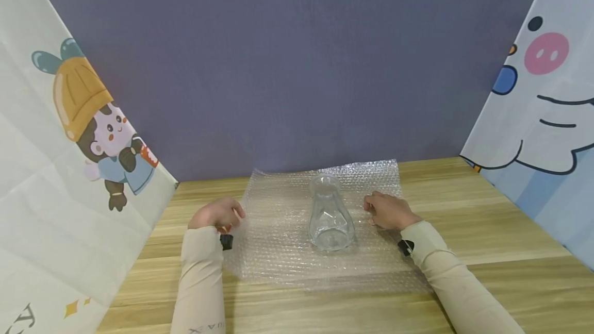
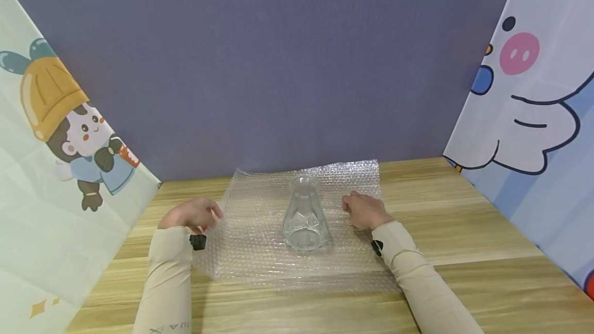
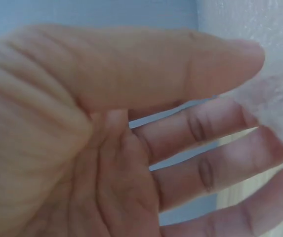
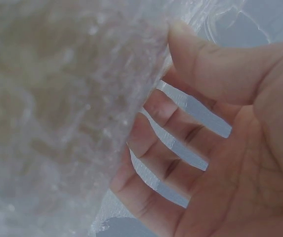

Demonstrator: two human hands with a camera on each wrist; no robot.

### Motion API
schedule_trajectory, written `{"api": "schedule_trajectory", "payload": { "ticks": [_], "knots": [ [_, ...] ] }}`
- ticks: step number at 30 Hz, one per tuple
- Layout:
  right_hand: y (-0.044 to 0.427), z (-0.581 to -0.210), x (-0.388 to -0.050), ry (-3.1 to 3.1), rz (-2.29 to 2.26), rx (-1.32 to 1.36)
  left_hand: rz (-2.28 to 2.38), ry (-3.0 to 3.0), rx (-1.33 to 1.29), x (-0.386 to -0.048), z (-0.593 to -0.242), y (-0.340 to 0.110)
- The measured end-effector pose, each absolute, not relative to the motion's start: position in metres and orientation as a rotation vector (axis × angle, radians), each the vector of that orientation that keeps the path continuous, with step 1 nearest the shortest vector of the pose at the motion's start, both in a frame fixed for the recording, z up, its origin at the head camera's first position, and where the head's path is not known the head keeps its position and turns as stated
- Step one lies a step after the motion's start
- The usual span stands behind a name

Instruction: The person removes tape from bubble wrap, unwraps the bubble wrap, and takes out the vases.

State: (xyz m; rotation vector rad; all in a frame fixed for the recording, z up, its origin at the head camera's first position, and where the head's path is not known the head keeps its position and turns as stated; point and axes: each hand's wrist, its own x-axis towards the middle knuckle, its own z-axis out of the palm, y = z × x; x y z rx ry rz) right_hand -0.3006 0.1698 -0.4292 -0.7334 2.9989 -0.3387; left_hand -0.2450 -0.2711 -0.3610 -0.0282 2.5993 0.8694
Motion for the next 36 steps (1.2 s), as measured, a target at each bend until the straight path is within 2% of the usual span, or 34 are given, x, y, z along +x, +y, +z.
{"api": "schedule_trajectory", "payload": {
  "ticks": [17, 36],
  "knots": [
    [0.172, -0.429, -0.303, 2.991, -0.328, -0.727, 0.878, 2.592, -0.004, -0.250, -0.375, -0.278],
    [0.171, -0.429, -0.302, 2.983, -0.319, -0.722, 0.919, 2.530, -0.110, -0.252, -0.392, -0.283]
  ]
}}
